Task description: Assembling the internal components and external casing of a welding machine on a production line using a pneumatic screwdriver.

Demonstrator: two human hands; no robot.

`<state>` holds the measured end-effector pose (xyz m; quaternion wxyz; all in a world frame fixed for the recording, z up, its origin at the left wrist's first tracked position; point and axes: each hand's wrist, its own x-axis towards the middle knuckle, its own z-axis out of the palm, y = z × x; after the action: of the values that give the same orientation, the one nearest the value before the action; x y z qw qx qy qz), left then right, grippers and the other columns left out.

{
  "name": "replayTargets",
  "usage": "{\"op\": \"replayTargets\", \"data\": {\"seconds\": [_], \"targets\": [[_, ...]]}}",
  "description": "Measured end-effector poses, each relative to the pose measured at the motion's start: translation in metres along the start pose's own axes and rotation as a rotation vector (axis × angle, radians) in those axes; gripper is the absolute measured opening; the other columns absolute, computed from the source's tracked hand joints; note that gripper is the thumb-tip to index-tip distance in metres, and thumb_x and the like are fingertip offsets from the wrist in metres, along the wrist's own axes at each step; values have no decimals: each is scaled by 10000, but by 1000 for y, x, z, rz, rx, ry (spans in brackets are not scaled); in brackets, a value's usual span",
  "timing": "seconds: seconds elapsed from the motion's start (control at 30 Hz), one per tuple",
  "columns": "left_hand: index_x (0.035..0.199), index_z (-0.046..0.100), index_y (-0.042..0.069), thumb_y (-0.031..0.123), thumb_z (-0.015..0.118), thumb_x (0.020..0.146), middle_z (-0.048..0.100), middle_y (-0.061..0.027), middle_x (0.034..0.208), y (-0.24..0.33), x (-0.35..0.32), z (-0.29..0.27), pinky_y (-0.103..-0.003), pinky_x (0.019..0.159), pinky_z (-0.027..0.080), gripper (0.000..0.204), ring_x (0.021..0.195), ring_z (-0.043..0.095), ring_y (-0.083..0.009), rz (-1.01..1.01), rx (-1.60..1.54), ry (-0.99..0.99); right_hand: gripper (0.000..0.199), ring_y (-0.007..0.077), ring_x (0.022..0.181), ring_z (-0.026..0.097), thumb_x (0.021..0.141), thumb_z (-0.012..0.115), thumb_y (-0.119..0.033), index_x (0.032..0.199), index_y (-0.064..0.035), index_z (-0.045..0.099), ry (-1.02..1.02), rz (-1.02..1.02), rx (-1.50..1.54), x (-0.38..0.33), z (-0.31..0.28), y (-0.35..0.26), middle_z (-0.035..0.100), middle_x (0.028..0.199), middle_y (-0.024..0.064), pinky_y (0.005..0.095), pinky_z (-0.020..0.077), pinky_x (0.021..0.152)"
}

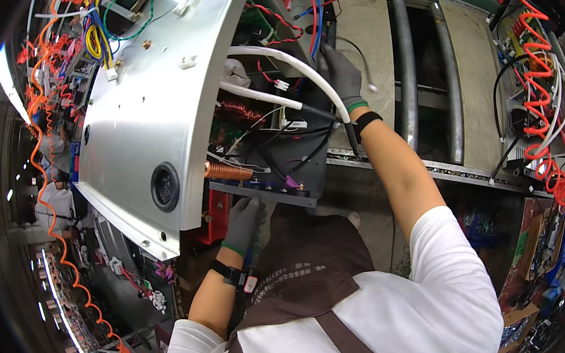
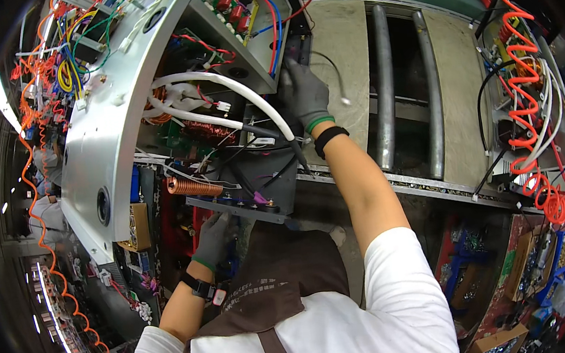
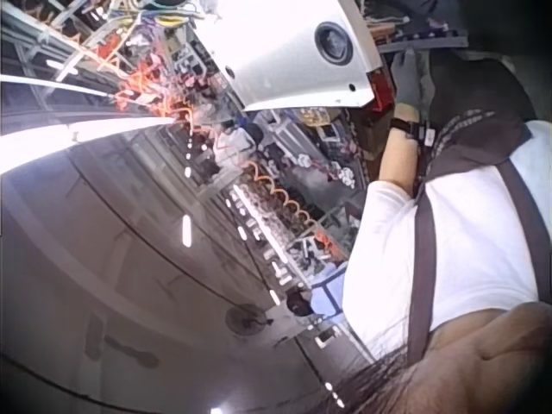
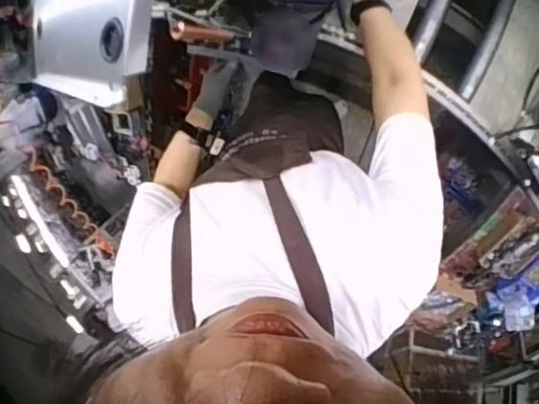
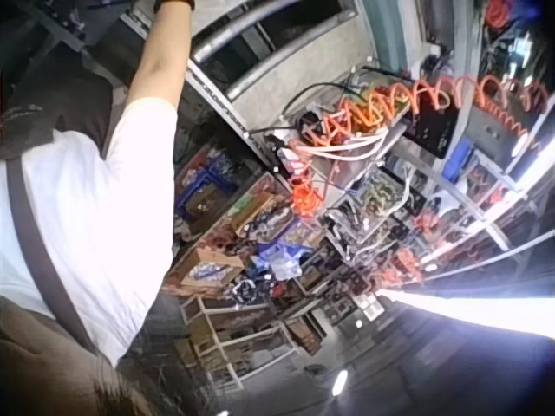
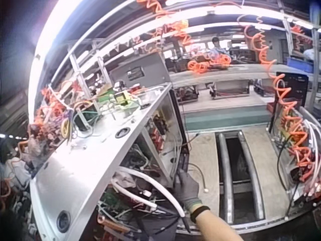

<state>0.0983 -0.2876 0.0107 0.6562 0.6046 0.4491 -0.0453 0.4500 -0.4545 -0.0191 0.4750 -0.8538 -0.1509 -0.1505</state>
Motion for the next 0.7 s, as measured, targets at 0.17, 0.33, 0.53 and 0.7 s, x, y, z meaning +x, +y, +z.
{"op": "replayTargets", "data": {"seconds": [0.17,0.33,0.53,0.7], "targets": [[1136,630,3,273,632,949,662,-61,942,1,11,-4,-279,693,516,328,800,635,-140,54,59,-14,378,380,973,639,927,547,-325,1258,-148,584,-304,218,-324,-2,-9,14,639,1029,188,489,511,830],[1155,625,7,231,633,948,664,-51,990,3,13,-7,-264,676,503,305,804,621,-120,30,124,-32,572,337,1132,589,861,633,-374,1325,-58,523,-458,294,-514,0,-24,24,585,1213,151,454,507,907],[1116,664,12,233,650,940,665,-36,920,9,14,-11,-244,659,487,283,784,609,-92,122,207,-57,522,358,1121,584,881,615,-337,1338,-103,519,-157,183,-344,-21,-43,9,585,1225,157,472,500,911],[1145,650,-35,200,627,940,690,-89,1006,-1,12,-21,-277,783,516,312,913,638,-143,400,444,-119,259,370,882,643,905,645,-205,1143,-105,637,-16,7,125,-125,-59,-18,645,954,167,448,514,743]]}}
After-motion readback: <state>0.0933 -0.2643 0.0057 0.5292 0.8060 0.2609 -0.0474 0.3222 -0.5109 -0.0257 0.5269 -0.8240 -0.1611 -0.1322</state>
